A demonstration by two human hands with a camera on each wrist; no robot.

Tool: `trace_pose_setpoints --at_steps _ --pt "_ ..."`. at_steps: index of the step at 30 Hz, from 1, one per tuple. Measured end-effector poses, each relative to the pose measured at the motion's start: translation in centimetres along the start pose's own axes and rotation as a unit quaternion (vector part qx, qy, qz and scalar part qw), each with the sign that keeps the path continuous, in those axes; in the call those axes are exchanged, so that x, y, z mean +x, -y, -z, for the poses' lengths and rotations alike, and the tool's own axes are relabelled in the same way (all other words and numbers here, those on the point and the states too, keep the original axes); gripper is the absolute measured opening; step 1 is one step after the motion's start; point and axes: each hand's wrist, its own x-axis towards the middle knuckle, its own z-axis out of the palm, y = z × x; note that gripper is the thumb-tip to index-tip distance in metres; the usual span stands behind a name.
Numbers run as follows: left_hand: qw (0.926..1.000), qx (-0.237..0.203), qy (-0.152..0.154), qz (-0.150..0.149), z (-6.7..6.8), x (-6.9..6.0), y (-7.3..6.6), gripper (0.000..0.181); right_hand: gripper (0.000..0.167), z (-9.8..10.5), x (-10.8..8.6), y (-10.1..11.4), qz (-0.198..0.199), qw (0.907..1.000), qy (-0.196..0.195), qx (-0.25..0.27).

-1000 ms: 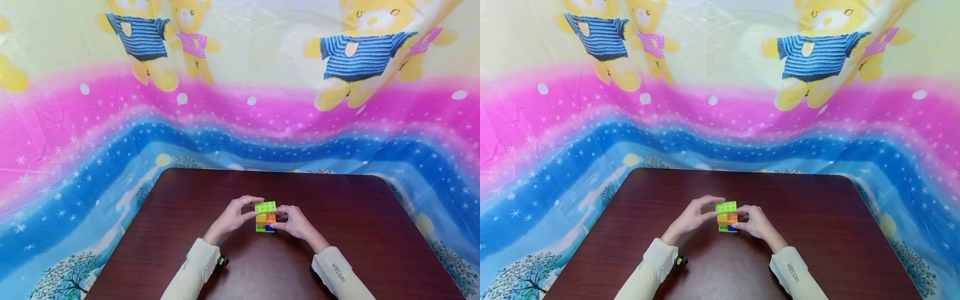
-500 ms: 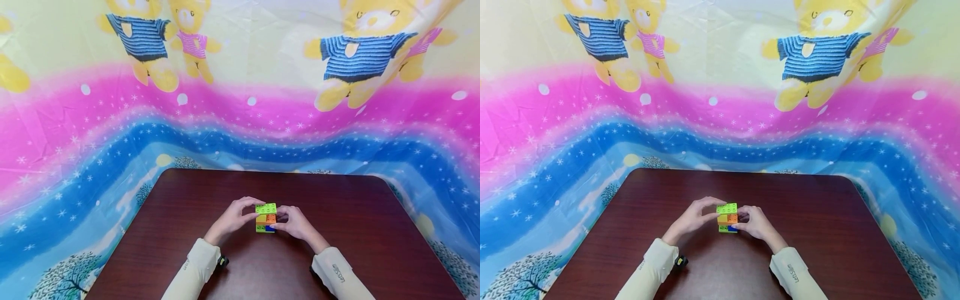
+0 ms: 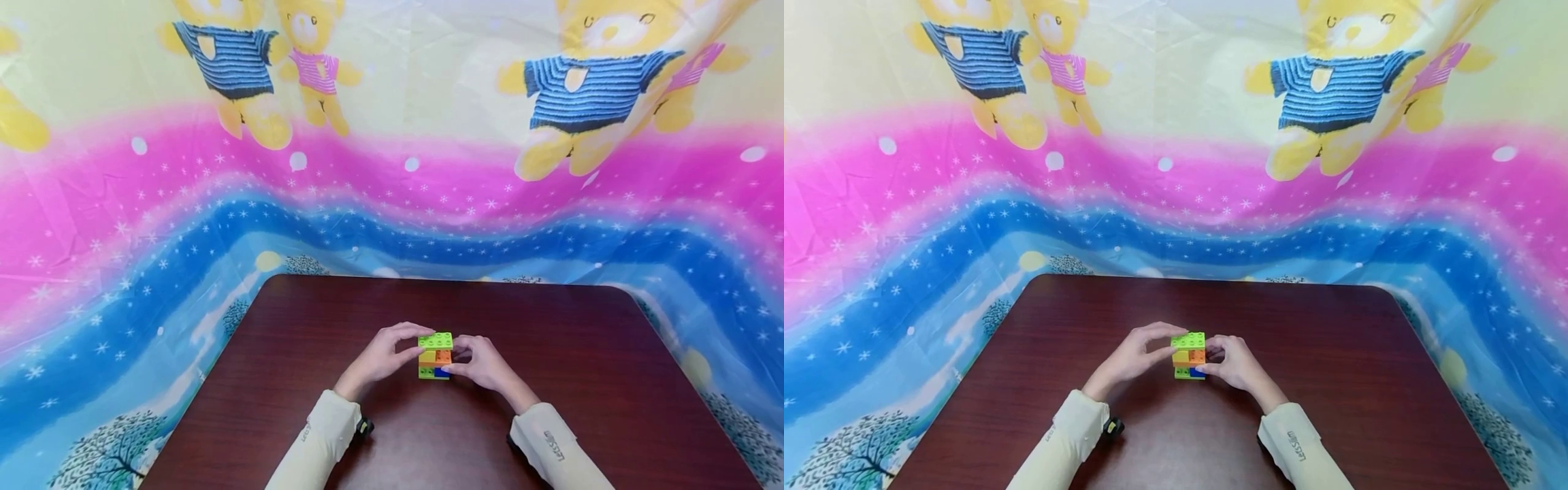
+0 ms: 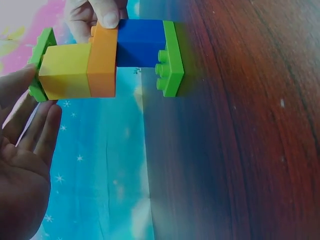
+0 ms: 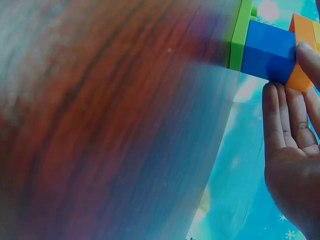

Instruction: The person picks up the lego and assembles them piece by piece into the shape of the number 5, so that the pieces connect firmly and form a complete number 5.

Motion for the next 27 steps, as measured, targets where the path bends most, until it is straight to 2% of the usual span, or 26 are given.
trace_pose_setpoints --at_steps 16,27 --pt "0.9998 0.017 0.004 0.003 -0.01 -0.29 0.01 0.038 0.039 0.01 0.08 -0.02 -0.002 1.0 -0.001 -0.005" --pt "0.9994 0.014 -0.031 0.004 -0.51 -0.15 0.06 0.036 0.04 0.2 0.05 0.17 0.0 1.0 0.003 -0.005"
